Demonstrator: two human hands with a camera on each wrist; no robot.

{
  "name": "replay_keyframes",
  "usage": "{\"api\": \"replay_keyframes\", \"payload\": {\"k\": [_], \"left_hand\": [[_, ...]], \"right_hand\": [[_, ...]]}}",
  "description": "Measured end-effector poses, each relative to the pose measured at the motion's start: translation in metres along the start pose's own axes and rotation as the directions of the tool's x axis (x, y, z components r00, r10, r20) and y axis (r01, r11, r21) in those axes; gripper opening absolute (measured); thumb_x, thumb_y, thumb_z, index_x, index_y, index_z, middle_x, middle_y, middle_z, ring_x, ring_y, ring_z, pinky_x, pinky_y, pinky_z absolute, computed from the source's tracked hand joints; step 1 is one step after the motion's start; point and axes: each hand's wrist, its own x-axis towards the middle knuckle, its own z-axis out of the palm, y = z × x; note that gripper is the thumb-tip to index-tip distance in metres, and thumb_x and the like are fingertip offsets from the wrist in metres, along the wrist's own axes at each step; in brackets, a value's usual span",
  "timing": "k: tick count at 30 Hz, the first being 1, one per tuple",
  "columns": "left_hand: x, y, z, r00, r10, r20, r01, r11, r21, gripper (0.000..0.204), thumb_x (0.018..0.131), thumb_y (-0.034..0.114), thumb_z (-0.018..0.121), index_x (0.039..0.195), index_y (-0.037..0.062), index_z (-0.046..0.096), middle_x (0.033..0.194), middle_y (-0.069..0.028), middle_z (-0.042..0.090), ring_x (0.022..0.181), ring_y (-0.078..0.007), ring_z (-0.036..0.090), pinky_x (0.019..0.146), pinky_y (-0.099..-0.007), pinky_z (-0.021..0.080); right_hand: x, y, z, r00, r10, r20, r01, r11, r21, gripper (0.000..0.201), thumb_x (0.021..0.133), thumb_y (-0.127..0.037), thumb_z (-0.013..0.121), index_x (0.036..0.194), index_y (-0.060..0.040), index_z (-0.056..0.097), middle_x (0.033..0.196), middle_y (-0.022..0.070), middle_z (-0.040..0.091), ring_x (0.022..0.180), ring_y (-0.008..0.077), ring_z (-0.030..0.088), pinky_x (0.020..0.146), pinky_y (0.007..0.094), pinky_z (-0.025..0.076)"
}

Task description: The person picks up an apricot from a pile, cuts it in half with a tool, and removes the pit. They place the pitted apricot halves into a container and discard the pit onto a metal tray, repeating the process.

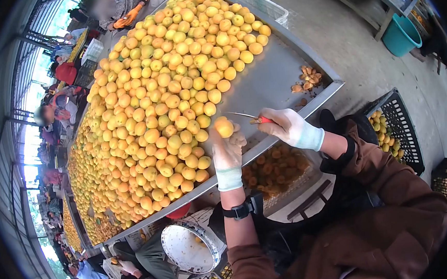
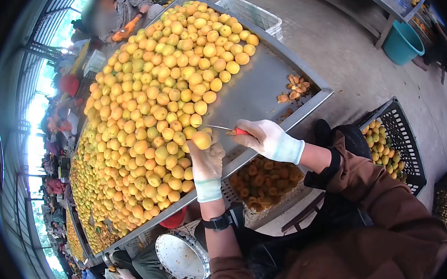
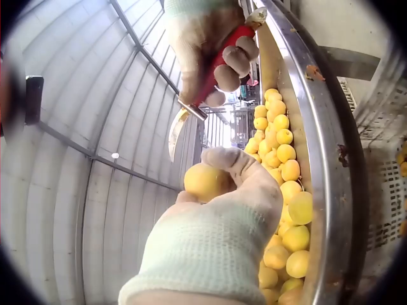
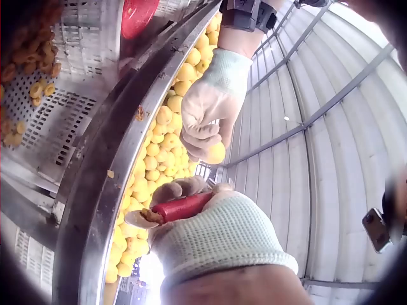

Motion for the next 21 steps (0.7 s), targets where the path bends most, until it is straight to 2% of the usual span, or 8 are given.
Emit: {"api": "replay_keyframes", "payload": {"k": [1, 3, 4, 7, 11, 13, 16, 21], "left_hand": [[-0.001, -0.003, 0.0, 1.0, 0.005, -0.002, -0.005, 1.0, 0.0, 0.048, 0.099, 0.043, 0.054, 0.126, 0.0031, 0.051, 0.109, -0.0099, 0.062, 0.085, -0.0152, 0.061, 0.071, -0.0243, 0.051], [-0.005, -0.008, 0.003, 0.967, 0.125, -0.223, -0.069, 0.967, 0.246, 0.049, 0.098, 0.045, 0.054, 0.124, 0.0029, 0.052, 0.106, -0.0106, 0.063, 0.082, -0.0166, 0.063, 0.07, -0.0271, 0.053], [-0.007, -0.007, 0.004, 0.96, 0.145, -0.24, -0.073, 0.955, 0.286, 0.05, 0.098, 0.045, 0.055, 0.123, 0.0022, 0.053, 0.103, -0.0115, 0.064, 0.08, -0.0176, 0.063, 0.069, -0.0291, 0.053], [-0.011, -0.005, 0.01, 0.936, 0.24, -0.259, -0.127, 0.913, 0.387, 0.051, 0.097, 0.046, 0.055, 0.122, 0.0014, 0.054, 0.102, -0.0119, 0.065, 0.079, -0.0179, 0.063, 0.068, -0.0291, 0.053], [-0.013, -0.004, 0.007, 0.917, 0.27, -0.293, -0.131, 0.899, 0.418, 0.054, 0.097, 0.048, 0.055, 0.123, 0.0011, 0.054, 0.1, -0.012, 0.065, 0.079, -0.0181, 0.063, 0.067, -0.0286, 0.052], [-0.012, -0.004, 0.011, 0.9, 0.312, -0.306, -0.154, 0.882, 0.446, 0.056, 0.096, 0.05, 0.054, 0.124, 0.0011, 0.053, 0.098, -0.0115, 0.065, 0.078, -0.0177, 0.062, 0.067, -0.0287, 0.052], [-0.012, -0.003, 0.013, 0.902, 0.349, -0.255, -0.19, 0.85, 0.492, 0.058, 0.097, 0.051, 0.052, 0.125, 0.0004, 0.052, 0.098, -0.0107, 0.063, 0.077, -0.0165, 0.062, 0.067, -0.0285, 0.051], [-0.013, -0.001, 0.025, 0.889, 0.412, -0.201, -0.212, 0.759, 0.616, 0.059, 0.099, 0.05, 0.047, 0.128, -0.0012, 0.049, 0.098, -0.0092, 0.062, 0.074, -0.0143, 0.06, 0.066, -0.0277, 0.05]], "right_hand": [[-0.001, 0.0, 0.002, 1.0, -0.014, -0.005, 0.014, 1.0, -0.011, 0.025, 0.095, -0.027, 0.057, 0.099, -0.0023, 0.056, 0.075, 0.0215, 0.058, 0.076, 0.0424, 0.06, 0.063, 0.0436, 0.047], [-0.002, 0.001, 0.006, 1.0, -0.01, 0.001, 0.01, 1.0, -0.011, 0.026, 0.095, -0.028, 0.057, 0.099, -0.0027, 0.056, 0.075, 0.0217, 0.058, 0.074, 0.0429, 0.06, 0.063, 0.0442, 0.047], [-0.002, 0.002, 0.008, 1.0, -0.005, -0.009, 0.005, 1.0, -0.021, 0.026, 0.096, -0.029, 0.057, 0.099, -0.0027, 0.056, 0.074, 0.0218, 0.057, 0.074, 0.0429, 0.06, 0.062, 0.0442, 0.046], [-0.004, 0.003, 0.011, 1.0, 0.016, 0.002, -0.016, 1.0, -0.023, 0.027, 0.097, -0.03, 0.055, 0.099, -0.0029, 0.056, 0.073, 0.0219, 0.057, 0.074, 0.043, 0.06, 0.062, 0.0444, 0.046], [-0.009, 0.011, 0.022, 1.0, -0.015, -0.014, 0.016, 1.0, 0.008, 0.027, 0.099, -0.03, 0.052, 0.099, -0.0035, 0.057, 0.071, 0.0217, 0.057, 0.073, 0.0427, 0.06, 0.061, 0.0446, 0.046], [-0.01, 0.005, 0.023, 1.0, 0.024, 0.005, -0.024, 1.0, 0.0, 0.024, 0.099, -0.028, 0.051, 0.1, -0.0043, 0.057, 0.073, 0.0211, 0.058, 0.073, 0.0422, 0.06, 0.062, 0.0447, 0.046], [-0.011, 0.004, 0.025, 0.997, -0.071, 0.001, 0.071, 0.993, -0.097, 0.022, 0.098, -0.026, 0.051, 0.102, -0.0055, 0.059, 0.08, 0.019, 0.06, 0.076, 0.0408, 0.061, 0.065, 0.0459, 0.049], [-0.011, 0.001, 0.023, 0.999, -0.032, 0.029, 0.037, 0.985, -0.169, 0.022, 0.097, -0.027, 0.051, 0.101, -0.0067, 0.059, 0.08, 0.0184, 0.061, 0.076, 0.0391, 0.063, 0.064, 0.0464, 0.05]]}}
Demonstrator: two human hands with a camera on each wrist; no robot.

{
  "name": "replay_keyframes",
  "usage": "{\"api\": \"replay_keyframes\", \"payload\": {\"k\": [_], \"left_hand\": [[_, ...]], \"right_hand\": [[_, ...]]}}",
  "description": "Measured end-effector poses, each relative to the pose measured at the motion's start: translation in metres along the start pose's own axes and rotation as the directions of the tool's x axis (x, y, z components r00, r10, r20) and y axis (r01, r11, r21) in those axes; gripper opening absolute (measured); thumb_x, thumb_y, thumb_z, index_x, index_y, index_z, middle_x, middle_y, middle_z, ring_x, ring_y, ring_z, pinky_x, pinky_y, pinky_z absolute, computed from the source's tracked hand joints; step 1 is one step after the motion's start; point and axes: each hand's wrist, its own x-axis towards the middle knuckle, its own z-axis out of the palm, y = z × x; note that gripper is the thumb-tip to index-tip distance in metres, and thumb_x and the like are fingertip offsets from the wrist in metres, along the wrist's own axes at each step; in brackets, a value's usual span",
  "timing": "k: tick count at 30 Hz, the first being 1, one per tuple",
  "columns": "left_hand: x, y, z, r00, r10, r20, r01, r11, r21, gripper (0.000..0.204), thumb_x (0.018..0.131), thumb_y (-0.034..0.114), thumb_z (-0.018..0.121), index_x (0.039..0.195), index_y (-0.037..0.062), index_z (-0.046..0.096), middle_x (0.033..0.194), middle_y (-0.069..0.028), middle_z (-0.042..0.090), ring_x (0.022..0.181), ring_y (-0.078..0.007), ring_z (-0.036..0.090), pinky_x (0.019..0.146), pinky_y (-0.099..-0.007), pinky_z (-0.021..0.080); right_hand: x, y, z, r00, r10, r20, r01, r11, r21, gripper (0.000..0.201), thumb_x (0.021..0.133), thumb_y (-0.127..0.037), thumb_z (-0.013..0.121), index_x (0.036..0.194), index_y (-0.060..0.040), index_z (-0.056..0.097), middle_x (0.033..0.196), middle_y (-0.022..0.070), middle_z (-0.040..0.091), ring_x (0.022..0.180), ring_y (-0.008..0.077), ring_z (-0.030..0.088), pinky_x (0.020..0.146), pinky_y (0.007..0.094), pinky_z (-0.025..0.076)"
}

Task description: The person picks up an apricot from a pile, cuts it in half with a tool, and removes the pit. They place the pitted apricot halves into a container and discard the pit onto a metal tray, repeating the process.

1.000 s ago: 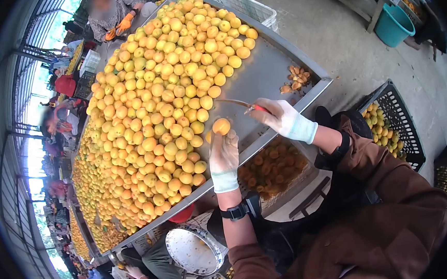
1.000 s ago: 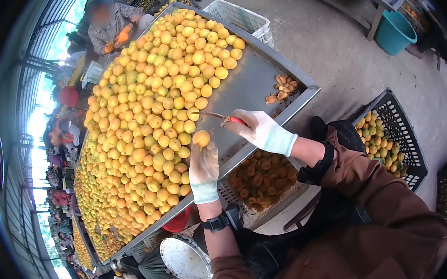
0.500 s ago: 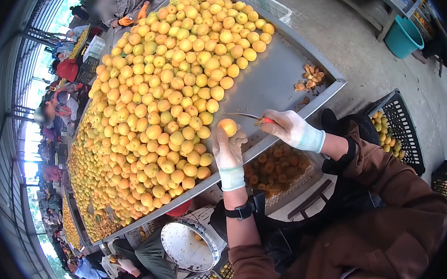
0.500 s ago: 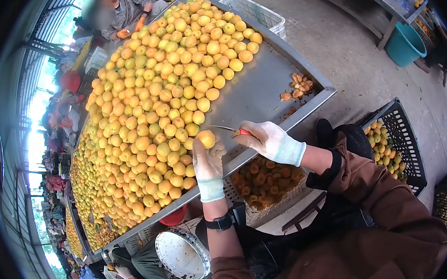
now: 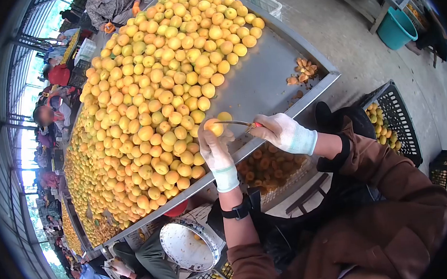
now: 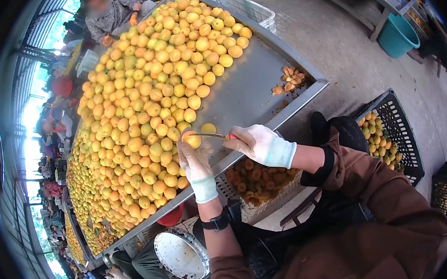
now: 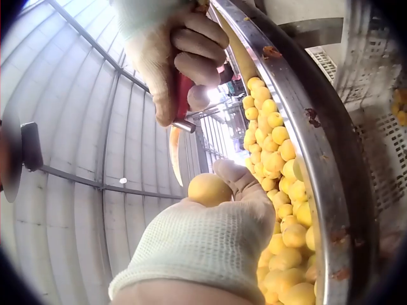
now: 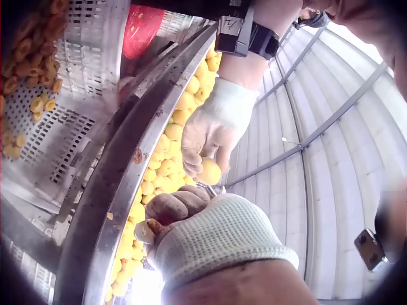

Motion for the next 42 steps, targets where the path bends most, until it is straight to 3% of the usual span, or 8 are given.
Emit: {"api": "replay_keyframes", "payload": {"k": [5, 12, 20, 23, 30, 33, 39, 42], "left_hand": [[-0.003, 0.019, 0.008, 0.987, 0.157, 0.027, -0.156, 0.91, 0.383, 0.059, 0.101, 0.051, 0.044, 0.128, -0.001, 0.051, 0.096, -0.0058, 0.06, 0.069, -0.01, 0.051, 0.063, -0.0234, 0.043], [-0.003, 0.02, 0.006, 0.986, 0.161, 0.038, -0.159, 0.864, 0.477, 0.056, 0.103, 0.049, 0.038, 0.127, 0.0014, 0.053, 0.097, -0.0052, 0.059, 0.072, -0.0099, 0.049, 0.065, -0.0235, 0.04], [-0.001, 0.014, -0.002, 0.987, 0.152, 0.042, -0.152, 0.841, 0.519, 0.057, 0.101, 0.049, 0.044, 0.126, -0.001, 0.053, 0.119, -0.01, 0.059, 0.1, -0.0177, 0.057, 0.08, -0.0272, 0.048], [0.001, 0.008, 0.0, 0.973, 0.225, 0.04, -0.212, 0.822, 0.529, 0.05, 0.103, 0.045, 0.041, 0.125, 0.0021, 0.055, 0.095, -0.0047, 0.059, 0.073, -0.0101, 0.05, 0.063, -0.0231, 0.04], [0.003, 0.001, 0.003, 0.906, 0.412, 0.098, -0.38, 0.688, 0.618, 0.051, 0.103, 0.046, 0.04, 0.123, 0.0012, 0.055, 0.101, -0.0065, 0.059, 0.081, -0.0123, 0.052, 0.067, -0.0235, 0.043], [-0.002, -0.003, 0.004, 0.942, 0.332, 0.039, -0.284, 0.734, 0.616, 0.054, 0.103, 0.048, 0.038, 0.12, -0.0006, 0.054, 0.099, -0.008, 0.06, 0.079, -0.0134, 0.053, 0.069, -0.0252, 0.044], [-0.013, -0.013, 0.015, 0.993, 0.046, -0.107, -0.018, 0.968, 0.252, 0.069, 0.099, 0.061, 0.033, 0.119, -0.0021, 0.051, 0.102, -0.0139, 0.064, 0.075, -0.0205, 0.059, 0.072, -0.0314, 0.047], [-0.019, -0.001, 0.027, 0.99, -0.142, -0.007, 0.142, 0.987, 0.082, 0.074, 0.098, 0.065, 0.031, 0.126, -0.0007, 0.047, 0.11, -0.0153, 0.061, 0.103, -0.0304, 0.063, 0.085, -0.0391, 0.05]], "right_hand": [[-0.002, -0.003, -0.003, 1.0, 0.026, 0.017, -0.025, 0.997, -0.069, 0.024, 0.097, -0.031, 0.051, 0.1, -0.0077, 0.058, 0.075, 0.0173, 0.062, 0.074, 0.038, 0.063, 0.061, 0.0462, 0.05], [-0.003, -0.002, -0.005, 0.999, -0.001, -0.038, -0.005, 0.989, -0.145, 0.029, 0.095, -0.036, 0.055, 0.095, -0.0068, 0.056, 0.068, 0.0158, 0.061, 0.067, 0.0375, 0.063, 0.057, 0.0451, 0.05], [-0.005, -0.002, -0.006, 0.997, -0.035, -0.07, 0.021, 0.981, -0.19, 0.03, 0.095, -0.037, 0.056, 0.092, -0.0069, 0.056, 0.065, 0.0156, 0.06, 0.063, 0.0373, 0.063, 0.054, 0.0446, 0.05], [-0.004, -0.006, -0.006, 0.998, 0.041, -0.051, -0.051, 0.974, -0.219, 0.03, 0.095, -0.037, 0.056, 0.091, -0.0067, 0.055, 0.064, 0.0154, 0.061, 0.063, 0.0372, 0.063, 0.054, 0.0446, 0.05], [-0.005, -0.012, 0.0, 0.991, 0.122, -0.047, -0.131, 0.946, -0.296, 0.037, 0.096, -0.04, 0.053, 0.091, -0.0029, 0.052, 0.066, 0.0178, 0.063, 0.065, 0.0374, 0.065, 0.056, 0.0446, 0.052], [-0.005, -0.014, 0.003, 0.983, 0.184, 0.0, -0.177, 0.946, -0.273, 0.039, 0.097, -0.04, 0.052, 0.091, -0.0018, 0.052, 0.067, 0.0188, 0.063, 0.066, 0.0379, 0.065, 0.057, 0.0449, 0.052], [-0.01, -0.016, 0.016, 0.973, 0.229, 0.031, -0.222, 0.964, -0.144, 0.039, 0.098, -0.04, 0.05, 0.094, -0.0011, 0.051, 0.069, 0.0199, 0.063, 0.068, 0.0397, 0.065, 0.058, 0.0457, 0.052], [-0.013, -0.012, 0.026, 0.976, 0.218, 0.007, -0.216, 0.971, -0.105, 0.039, 0.098, -0.041, 0.05, 0.097, -0.0012, 0.05, 0.07, 0.02, 0.063, 0.068, 0.0403, 0.064, 0.058, 0.046, 0.052]]}}
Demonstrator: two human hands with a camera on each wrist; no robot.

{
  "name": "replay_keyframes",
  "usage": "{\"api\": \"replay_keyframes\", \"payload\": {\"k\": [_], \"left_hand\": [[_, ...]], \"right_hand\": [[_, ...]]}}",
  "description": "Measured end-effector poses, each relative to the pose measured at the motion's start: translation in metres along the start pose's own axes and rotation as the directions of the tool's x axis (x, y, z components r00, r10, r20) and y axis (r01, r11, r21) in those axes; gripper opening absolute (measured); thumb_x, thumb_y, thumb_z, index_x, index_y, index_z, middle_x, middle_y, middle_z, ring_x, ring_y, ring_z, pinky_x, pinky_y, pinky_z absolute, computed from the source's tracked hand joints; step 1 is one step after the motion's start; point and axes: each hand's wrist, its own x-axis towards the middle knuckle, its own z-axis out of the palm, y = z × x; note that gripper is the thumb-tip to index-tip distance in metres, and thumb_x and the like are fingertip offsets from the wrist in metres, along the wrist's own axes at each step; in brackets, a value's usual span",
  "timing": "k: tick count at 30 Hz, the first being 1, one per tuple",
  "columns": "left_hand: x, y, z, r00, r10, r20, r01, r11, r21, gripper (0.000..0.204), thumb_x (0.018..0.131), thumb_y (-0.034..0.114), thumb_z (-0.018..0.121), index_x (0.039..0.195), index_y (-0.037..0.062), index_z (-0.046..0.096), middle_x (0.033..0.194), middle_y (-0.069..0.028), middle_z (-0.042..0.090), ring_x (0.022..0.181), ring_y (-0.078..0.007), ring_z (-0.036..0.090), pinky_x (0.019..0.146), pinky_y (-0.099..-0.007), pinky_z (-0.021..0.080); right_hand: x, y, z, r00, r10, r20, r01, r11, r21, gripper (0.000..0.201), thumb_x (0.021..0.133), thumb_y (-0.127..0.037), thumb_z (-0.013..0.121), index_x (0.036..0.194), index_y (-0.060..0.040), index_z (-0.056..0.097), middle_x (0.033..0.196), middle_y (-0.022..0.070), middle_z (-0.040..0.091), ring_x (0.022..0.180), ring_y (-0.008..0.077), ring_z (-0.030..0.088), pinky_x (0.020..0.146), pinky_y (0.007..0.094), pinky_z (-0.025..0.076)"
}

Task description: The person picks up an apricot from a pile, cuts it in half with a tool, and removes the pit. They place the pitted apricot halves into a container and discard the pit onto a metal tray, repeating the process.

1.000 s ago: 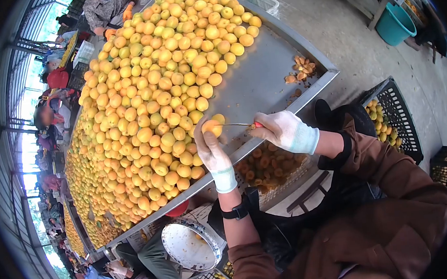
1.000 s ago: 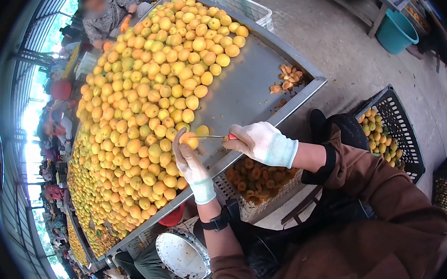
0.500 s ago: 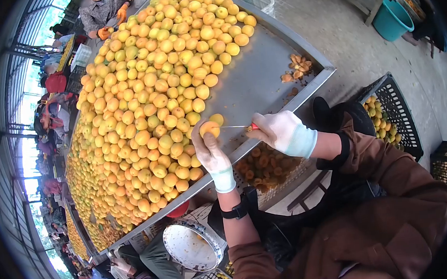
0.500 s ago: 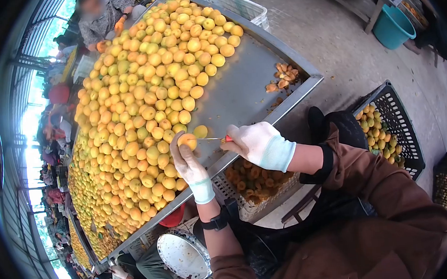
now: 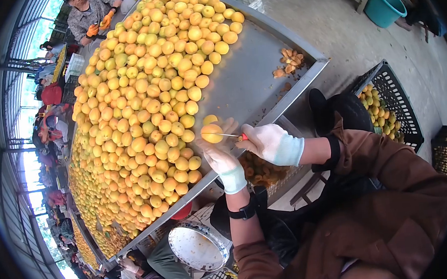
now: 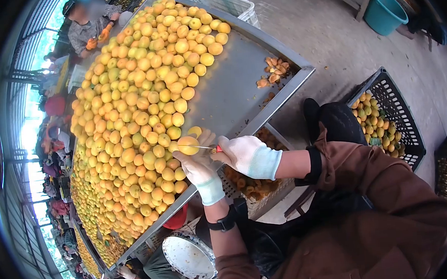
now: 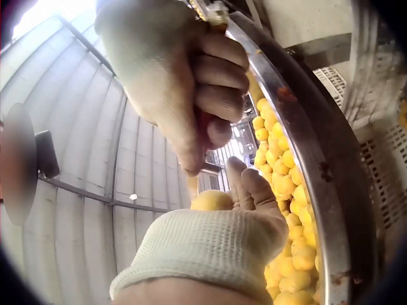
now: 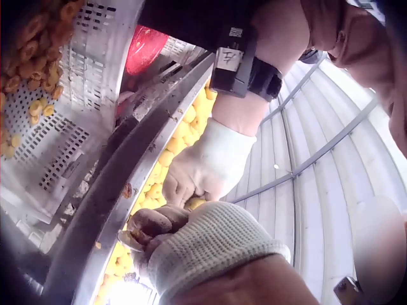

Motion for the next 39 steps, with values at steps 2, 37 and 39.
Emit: {"api": "replay_keyframes", "payload": {"k": [2, 37, 39], "left_hand": [[0.003, -0.004, 0.0, 0.998, -0.068, 0.013, 0.07, 0.98, -0.185, 0.076, 0.094, 0.069, 0.035, 0.124, -0.0005, 0.048, 0.121, -0.0256, 0.061, 0.102, -0.0345, 0.061, 0.084, -0.0413, 0.05], [0.0, 0.006, -0.002, 0.998, 0.055, -0.011, -0.051, 0.978, 0.201, 0.036, 0.099, 0.033, 0.052, 0.108, -0.0026, 0.055, 0.091, -0.0113, 0.064, 0.08, -0.0203, 0.06, 0.073, -0.0344, 0.049], [0.001, 0.004, 0.0, 0.977, 0.211, 0.021, -0.21, 0.944, 0.256, 0.039, 0.099, 0.034, 0.052, 0.117, -0.0008, 0.052, 0.095, -0.0136, 0.066, 0.086, -0.0197, 0.063, 0.077, -0.0306, 0.05]], "right_hand": [[0.0, 0.001, 0.004, 1.0, -0.016, -0.026, 0.017, 1.0, 0.019, 0.04, 0.098, -0.041, 0.049, 0.098, -0.0013, 0.05, 0.07, 0.0199, 0.063, 0.068, 0.0405, 0.064, 0.058, 0.0461, 0.052], [0.012, -0.002, 0.002, 0.978, -0.158, -0.136, 0.177, 0.973, 0.145, 0.026, 0.099, -0.024, 0.051, 0.097, 0.0015, 0.057, 0.075, 0.0261, 0.058, 0.077, 0.0471, 0.057, 0.061, 0.0477, 0.044], [0.014, 0.002, 0.003, 0.979, -0.164, -0.118, 0.182, 0.97, 0.161, 0.027, 0.099, -0.025, 0.051, 0.098, 0.0016, 0.057, 0.076, 0.0258, 0.059, 0.078, 0.0471, 0.057, 0.061, 0.0483, 0.043]]}}
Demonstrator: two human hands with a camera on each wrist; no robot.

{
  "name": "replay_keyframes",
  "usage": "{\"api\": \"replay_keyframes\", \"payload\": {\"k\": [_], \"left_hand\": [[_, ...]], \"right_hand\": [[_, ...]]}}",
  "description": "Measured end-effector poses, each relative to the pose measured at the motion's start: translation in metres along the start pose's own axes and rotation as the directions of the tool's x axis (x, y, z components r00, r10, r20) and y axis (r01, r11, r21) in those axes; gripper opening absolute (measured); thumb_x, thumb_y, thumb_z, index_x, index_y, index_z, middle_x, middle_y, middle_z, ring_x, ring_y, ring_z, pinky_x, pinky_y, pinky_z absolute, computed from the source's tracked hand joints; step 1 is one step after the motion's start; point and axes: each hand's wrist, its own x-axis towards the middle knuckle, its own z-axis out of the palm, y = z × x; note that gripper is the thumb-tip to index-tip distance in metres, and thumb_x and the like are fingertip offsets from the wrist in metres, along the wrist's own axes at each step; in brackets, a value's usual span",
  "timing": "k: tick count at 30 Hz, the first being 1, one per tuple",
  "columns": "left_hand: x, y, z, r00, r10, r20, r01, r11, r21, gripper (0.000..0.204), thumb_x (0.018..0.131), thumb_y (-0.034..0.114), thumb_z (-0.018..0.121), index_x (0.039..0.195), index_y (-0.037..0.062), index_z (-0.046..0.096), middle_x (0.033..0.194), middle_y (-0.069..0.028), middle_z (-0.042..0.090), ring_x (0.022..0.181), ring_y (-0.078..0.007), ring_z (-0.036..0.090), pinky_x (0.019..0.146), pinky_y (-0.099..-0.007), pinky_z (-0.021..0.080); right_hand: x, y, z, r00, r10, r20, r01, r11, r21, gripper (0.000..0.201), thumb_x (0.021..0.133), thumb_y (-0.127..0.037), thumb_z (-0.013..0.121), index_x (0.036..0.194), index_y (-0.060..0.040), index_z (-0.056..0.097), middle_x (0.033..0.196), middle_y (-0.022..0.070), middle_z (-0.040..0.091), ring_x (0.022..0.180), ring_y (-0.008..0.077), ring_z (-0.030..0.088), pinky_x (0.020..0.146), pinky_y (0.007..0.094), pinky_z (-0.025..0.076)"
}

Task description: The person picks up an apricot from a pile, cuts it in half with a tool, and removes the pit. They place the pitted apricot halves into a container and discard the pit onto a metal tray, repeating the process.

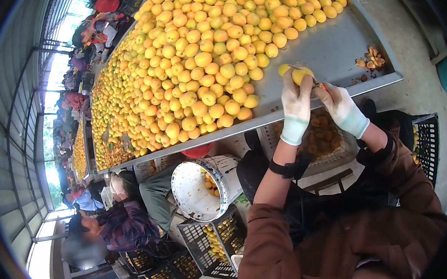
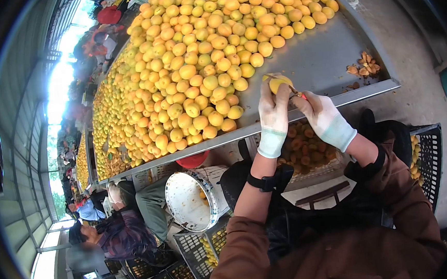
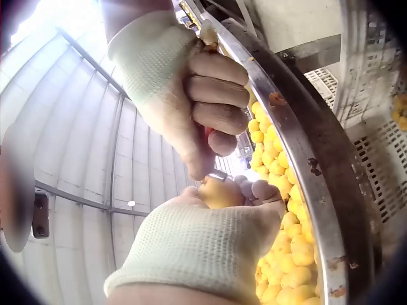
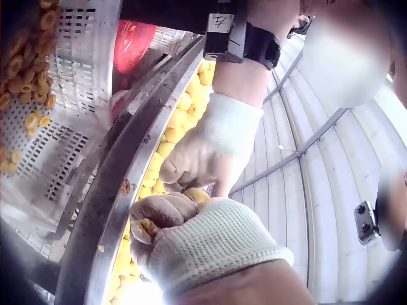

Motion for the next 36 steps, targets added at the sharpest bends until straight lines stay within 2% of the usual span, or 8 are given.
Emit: {"api": "replay_keyframes", "payload": {"k": [2, 3, 6, 13, 23, 26, 34, 36], "left_hand": [[-0.003, 0.001, 0.0, 0.998, 0.057, -0.029, -0.056, 0.998, 0.035, 0.035, 0.098, 0.03, 0.053, 0.112, -0.0016, 0.053, 0.094, -0.013, 0.065, 0.085, -0.0204, 0.061, 0.076, -0.0325, 0.049], [-0.005, 0.003, 0.003, 0.992, 0.116, -0.059, -0.111, 0.991, 0.071, 0.03, 0.097, 0.026, 0.055, 0.108, -0.0023, 0.055, 0.093, -0.0124, 0.063, 0.083, -0.0211, 0.06, 0.076, -0.0345, 0.049], [-0.005, -0.032, 0.008, 0.985, -0.068, -0.161, 0.056, 0.996, -0.076, 0.04, 0.1, 0.038, 0.051, 0.105, -0.0015, 0.056, 0.091, -0.0083, 0.062, 0.081, -0.0175, 0.058, 0.074, -0.0318, 0.048], [-0.012, -0.011, 0.019, 0.937, -0.336, -0.092, 0.263, 0.855, -0.447, 0.072, 0.095, 0.066, 0.039, 0.111, -0.0025, 0.056, 0.093, -0.0118, 0.063, 0.084, -0.0199, 0.06, 0.077, -0.0324, 0.049], [-0.005, -0.023, -0.001, 0.965, -0.241, -0.1, 0.242, 0.97, -0.003, 0.065, 0.102, 0.053, 0.036, 0.117, -0.0052, 0.06, 0.1, -0.0136, 0.066, 0.091, -0.0226, 0.062, 0.085, -0.0329, 0.048], [-0.005, -0.006, 0.007, 0.988, 0.0, -0.151, 0.025, 0.986, 0.165, 0.044, 0.101, 0.037, 0.042, 0.107, -0.0048, 0.057, 0.09, -0.015, 0.063, 0.082, -0.025, 0.059, 0.076, -0.0362, 0.047], [-0.009, 0.006, 0.015, 0.989, 0.004, -0.15, 0.024, 0.983, 0.18, 0.042, 0.101, 0.034, 0.041, 0.095, -0.0042, 0.057, 0.083, -0.014, 0.063, 0.073, -0.0271, 0.06, 0.068, -0.0372, 0.047], [-0.008, 0.0, 0.011, 0.989, 0.024, -0.143, 0.006, 0.979, 0.206, 0.041, 0.101, 0.034, 0.041, 0.096, -0.0043, 0.057, 0.084, -0.0144, 0.063, 0.074, -0.0273, 0.06, 0.069, -0.0371, 0.047]], "right_hand": [[-0.003, -0.002, -0.002, 1.0, 0.014, -0.015, -0.014, 1.0, -0.008, 0.025, 0.098, -0.023, 0.053, 0.101, 0.0014, 0.059, 0.079, 0.0243, 0.061, 0.079, 0.0458, 0.059, 0.062, 0.0487, 0.045], [-0.009, 0.003, 0.001, 0.98, -0.178, -0.088, 0.16, 0.97, -0.186, 0.022, 0.097, -0.02, 0.056, 0.102, 0.0013, 0.06, 0.081, 0.0231, 0.063, 0.079, 0.0444, 0.061, 0.064, 0.0472, 0.047], [-0.01, 0.002, 0.008, 0.997, -0.002, -0.08, 0.003, 1.0, 0.011, 0.023, 0.096, -0.021, 0.056, 0.104, -0.0001, 0.06, 0.084, 0.0228, 0.066, 0.081, 0.0428, 0.063, 0.066, 0.0454, 0.05], [-0.007, -0.004, 0.012, 0.975, 0.217, 0.049, -0.203, 0.957, -0.207, 0.041, 0.098, -0.042, 0.047, 0.107, -0.0021, 0.052, 0.074, 0.0191, 0.066, 0.072, 0.0389, 0.065, 0.063, 0.0473, 0.052], [-0.009, 0.016, 0.01, 0.999, -0.032, -0.002, 0.031, 0.978, -0.204, 0.035, 0.099, -0.039, 0.048, 0.098, -0.004, 0.053, 0.072, 0.0181, 0.064, 0.071, 0.0393, 0.064, 0.06, 0.047, 0.051], [-0.01, 0.002, 0.007, 0.998, 0.068, -0.007, -0.068, 0.972, -0.225, 0.036, 0.097, -0.038, 0.052, 0.092, -0.0025, 0.05, 0.064, 0.0174, 0.062, 0.064, 0.0389, 0.064, 0.055, 0.0453, 0.052], [-0.01, 0.007, 0.014, 0.992, 0.125, -0.01, -0.124, 0.963, -0.241, 0.033, 0.095, -0.036, 0.054, 0.092, -0.0031, 0.052, 0.066, 0.0173, 0.063, 0.066, 0.0386, 0.065, 0.057, 0.0459, 0.052], [-0.01, 0.017, 0.017, 0.997, -0.056, 0.057, 0.066, 0.981, -0.185, 0.023, 0.097, -0.026, 0.053, 0.099, -0.0041, 0.056, 0.077, 0.018, 0.064, 0.073, 0.0384, 0.064, 0.062, 0.0458, 0.052]]}}
